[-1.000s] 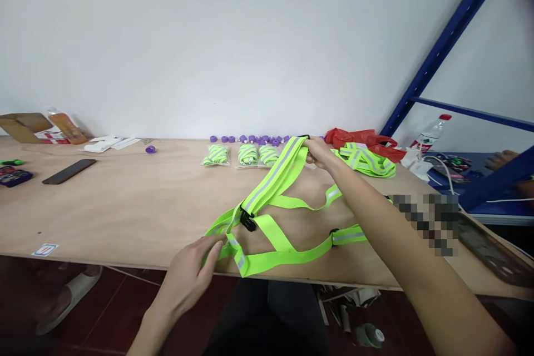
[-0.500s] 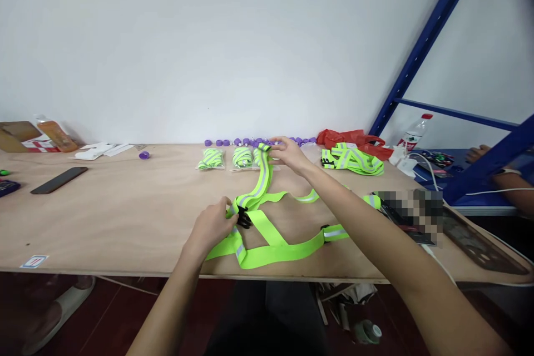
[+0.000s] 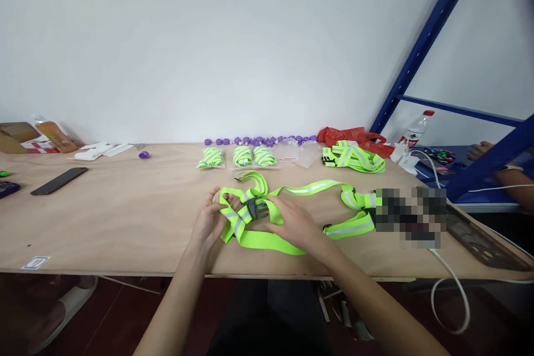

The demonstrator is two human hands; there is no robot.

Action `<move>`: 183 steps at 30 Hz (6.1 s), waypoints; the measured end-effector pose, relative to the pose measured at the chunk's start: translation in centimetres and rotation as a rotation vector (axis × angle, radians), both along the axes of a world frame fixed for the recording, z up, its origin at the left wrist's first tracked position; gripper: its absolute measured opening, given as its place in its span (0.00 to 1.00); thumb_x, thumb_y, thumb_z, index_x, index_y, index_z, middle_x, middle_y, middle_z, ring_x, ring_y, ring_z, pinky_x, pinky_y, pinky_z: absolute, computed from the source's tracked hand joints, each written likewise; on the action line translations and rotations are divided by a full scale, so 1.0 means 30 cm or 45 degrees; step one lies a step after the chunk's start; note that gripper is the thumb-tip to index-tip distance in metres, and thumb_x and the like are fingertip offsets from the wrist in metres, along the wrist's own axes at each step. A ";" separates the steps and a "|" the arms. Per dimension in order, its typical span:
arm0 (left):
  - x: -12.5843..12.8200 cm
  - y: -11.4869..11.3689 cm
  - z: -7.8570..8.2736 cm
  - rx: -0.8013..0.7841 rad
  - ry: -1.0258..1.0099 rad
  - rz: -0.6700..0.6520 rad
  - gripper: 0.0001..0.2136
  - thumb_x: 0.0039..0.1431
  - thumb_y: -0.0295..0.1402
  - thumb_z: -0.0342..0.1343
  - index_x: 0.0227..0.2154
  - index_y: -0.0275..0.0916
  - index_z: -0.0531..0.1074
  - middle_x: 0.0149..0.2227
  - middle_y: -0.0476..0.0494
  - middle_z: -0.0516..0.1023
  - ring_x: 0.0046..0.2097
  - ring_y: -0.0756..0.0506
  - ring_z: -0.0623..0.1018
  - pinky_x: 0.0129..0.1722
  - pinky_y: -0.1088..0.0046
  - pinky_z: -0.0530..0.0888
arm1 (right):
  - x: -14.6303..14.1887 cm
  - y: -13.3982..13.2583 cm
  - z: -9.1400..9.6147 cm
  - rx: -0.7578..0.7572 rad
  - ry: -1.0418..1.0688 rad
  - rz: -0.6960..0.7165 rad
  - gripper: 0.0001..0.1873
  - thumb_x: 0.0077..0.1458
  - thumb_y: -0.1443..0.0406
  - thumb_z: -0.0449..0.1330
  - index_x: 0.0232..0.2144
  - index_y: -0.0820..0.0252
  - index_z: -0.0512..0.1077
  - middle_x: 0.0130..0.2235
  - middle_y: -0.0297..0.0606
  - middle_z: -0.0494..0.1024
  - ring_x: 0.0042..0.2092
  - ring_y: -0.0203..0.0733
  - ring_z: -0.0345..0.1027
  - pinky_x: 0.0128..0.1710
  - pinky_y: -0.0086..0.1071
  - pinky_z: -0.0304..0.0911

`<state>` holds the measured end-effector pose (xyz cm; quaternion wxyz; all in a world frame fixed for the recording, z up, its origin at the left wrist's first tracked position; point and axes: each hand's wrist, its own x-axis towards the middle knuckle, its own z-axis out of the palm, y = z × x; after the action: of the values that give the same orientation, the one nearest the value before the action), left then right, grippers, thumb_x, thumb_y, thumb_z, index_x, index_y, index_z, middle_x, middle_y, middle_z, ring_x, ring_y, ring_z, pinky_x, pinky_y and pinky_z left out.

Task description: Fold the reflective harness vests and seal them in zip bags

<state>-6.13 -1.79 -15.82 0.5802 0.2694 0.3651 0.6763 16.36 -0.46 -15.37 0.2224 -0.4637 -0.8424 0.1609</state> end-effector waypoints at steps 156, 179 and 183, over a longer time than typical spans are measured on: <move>0.388 -0.221 0.002 0.729 1.947 -0.561 0.08 0.67 0.30 0.50 0.40 0.41 0.75 0.40 0.44 0.81 0.43 0.42 0.79 0.44 0.64 0.76 | 0.403 -0.063 -0.016 0.450 0.055 0.106 0.10 0.63 0.60 0.60 0.46 0.55 0.73 0.45 0.43 0.78 0.48 0.48 0.72 0.49 0.41 0.68; 0.440 -0.120 -0.125 0.587 2.247 -0.351 0.09 0.61 0.37 0.60 0.41 0.38 0.73 0.56 0.37 0.73 0.55 0.33 0.73 0.53 0.51 0.72 | 0.424 0.068 -0.073 0.049 -0.085 -0.222 0.10 0.55 0.66 0.58 0.41 0.56 0.74 0.40 0.40 0.81 0.41 0.46 0.74 0.39 0.34 0.65; 0.445 -0.117 -0.123 0.635 2.288 -0.337 0.08 0.62 0.37 0.60 0.38 0.39 0.72 0.54 0.38 0.74 0.52 0.34 0.74 0.52 0.51 0.72 | 0.423 0.093 -0.054 -0.005 0.047 -0.219 0.08 0.58 0.66 0.54 0.36 0.57 0.74 0.37 0.39 0.80 0.38 0.43 0.73 0.38 0.34 0.66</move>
<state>7.22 -5.31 -19.51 0.0791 0.8459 0.4871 0.2023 29.04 2.34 -17.00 0.2499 -0.5316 -0.7950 0.1513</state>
